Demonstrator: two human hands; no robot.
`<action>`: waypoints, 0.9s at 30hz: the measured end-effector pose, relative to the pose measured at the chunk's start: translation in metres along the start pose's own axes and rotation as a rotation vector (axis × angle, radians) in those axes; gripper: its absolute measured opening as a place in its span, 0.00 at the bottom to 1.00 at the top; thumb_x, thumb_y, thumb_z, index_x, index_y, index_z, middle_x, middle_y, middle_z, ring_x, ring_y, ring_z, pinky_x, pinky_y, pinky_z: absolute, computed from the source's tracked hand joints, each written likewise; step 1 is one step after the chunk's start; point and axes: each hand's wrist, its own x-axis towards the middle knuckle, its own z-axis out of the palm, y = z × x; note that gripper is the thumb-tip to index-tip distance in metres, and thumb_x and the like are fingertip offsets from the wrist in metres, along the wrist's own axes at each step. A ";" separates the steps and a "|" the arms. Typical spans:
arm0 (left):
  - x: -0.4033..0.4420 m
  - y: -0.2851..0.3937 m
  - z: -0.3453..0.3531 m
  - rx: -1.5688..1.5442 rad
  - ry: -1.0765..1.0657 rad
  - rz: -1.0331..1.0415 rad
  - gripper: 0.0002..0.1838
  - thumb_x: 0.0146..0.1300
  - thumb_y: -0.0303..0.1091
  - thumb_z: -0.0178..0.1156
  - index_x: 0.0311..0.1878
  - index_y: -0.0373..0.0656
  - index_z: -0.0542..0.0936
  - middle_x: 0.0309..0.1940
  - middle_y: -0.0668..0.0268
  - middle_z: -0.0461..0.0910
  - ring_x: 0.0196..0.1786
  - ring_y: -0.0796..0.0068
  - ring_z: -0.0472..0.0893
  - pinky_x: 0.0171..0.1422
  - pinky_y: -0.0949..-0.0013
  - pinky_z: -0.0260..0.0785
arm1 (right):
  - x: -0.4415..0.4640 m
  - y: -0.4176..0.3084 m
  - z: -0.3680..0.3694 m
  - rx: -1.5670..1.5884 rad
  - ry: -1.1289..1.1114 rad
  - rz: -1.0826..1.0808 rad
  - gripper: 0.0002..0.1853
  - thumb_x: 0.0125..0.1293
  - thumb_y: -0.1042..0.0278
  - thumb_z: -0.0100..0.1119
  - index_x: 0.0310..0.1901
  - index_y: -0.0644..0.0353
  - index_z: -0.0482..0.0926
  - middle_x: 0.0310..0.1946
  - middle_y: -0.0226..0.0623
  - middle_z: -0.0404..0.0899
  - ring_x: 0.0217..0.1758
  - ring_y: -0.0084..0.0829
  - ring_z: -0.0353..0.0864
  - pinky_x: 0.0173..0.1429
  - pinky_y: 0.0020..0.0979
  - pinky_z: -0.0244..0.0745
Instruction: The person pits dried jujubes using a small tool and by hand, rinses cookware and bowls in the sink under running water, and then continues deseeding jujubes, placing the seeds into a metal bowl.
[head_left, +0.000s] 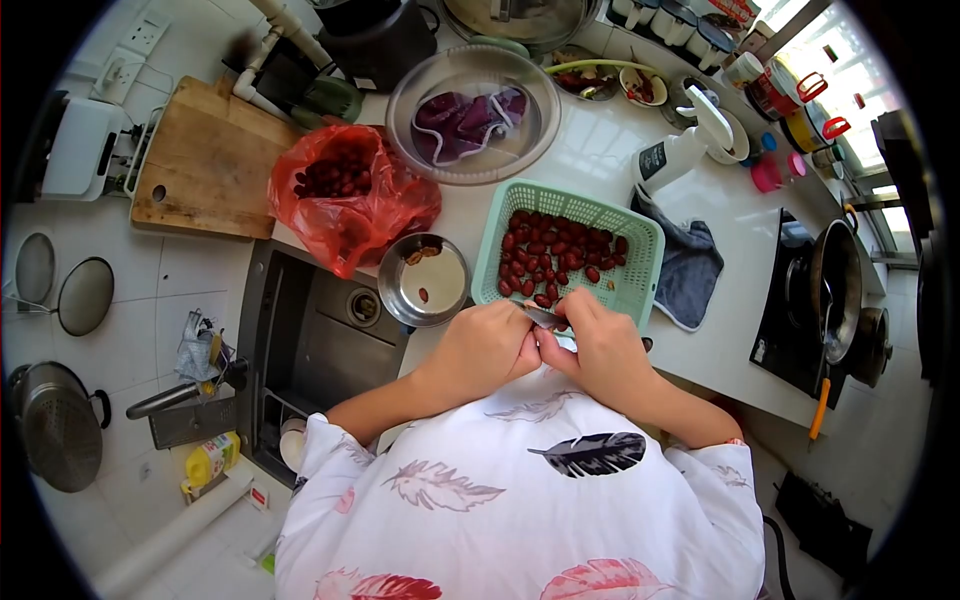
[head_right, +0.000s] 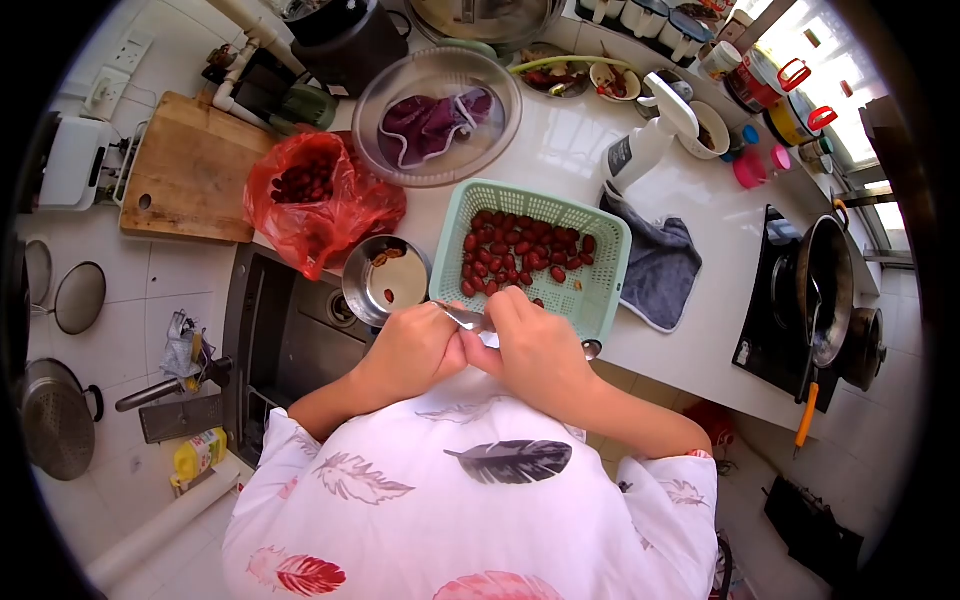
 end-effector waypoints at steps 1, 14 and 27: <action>0.000 0.000 0.002 0.037 0.053 0.029 0.05 0.46 0.27 0.56 0.27 0.37 0.72 0.20 0.59 0.72 0.25 0.63 0.73 0.28 0.64 0.68 | 0.000 0.001 -0.001 -0.038 -0.011 0.003 0.13 0.53 0.67 0.59 0.33 0.66 0.66 0.26 0.42 0.72 0.25 0.39 0.75 0.27 0.32 0.71; 0.002 0.009 0.000 -0.057 0.055 -0.049 0.07 0.47 0.26 0.54 0.31 0.39 0.70 0.20 0.60 0.71 0.24 0.60 0.73 0.27 0.62 0.66 | 0.005 -0.008 -0.008 0.402 -0.237 0.275 0.09 0.56 0.70 0.49 0.32 0.67 0.62 0.27 0.52 0.71 0.28 0.50 0.72 0.32 0.40 0.67; -0.001 0.009 0.002 -0.324 -0.020 -0.204 0.08 0.52 0.26 0.48 0.36 0.36 0.67 0.22 0.54 0.71 0.26 0.53 0.73 0.30 0.57 0.65 | 0.006 -0.004 -0.007 0.484 -0.185 0.289 0.07 0.55 0.73 0.47 0.34 0.67 0.66 0.25 0.52 0.72 0.27 0.51 0.73 0.32 0.39 0.68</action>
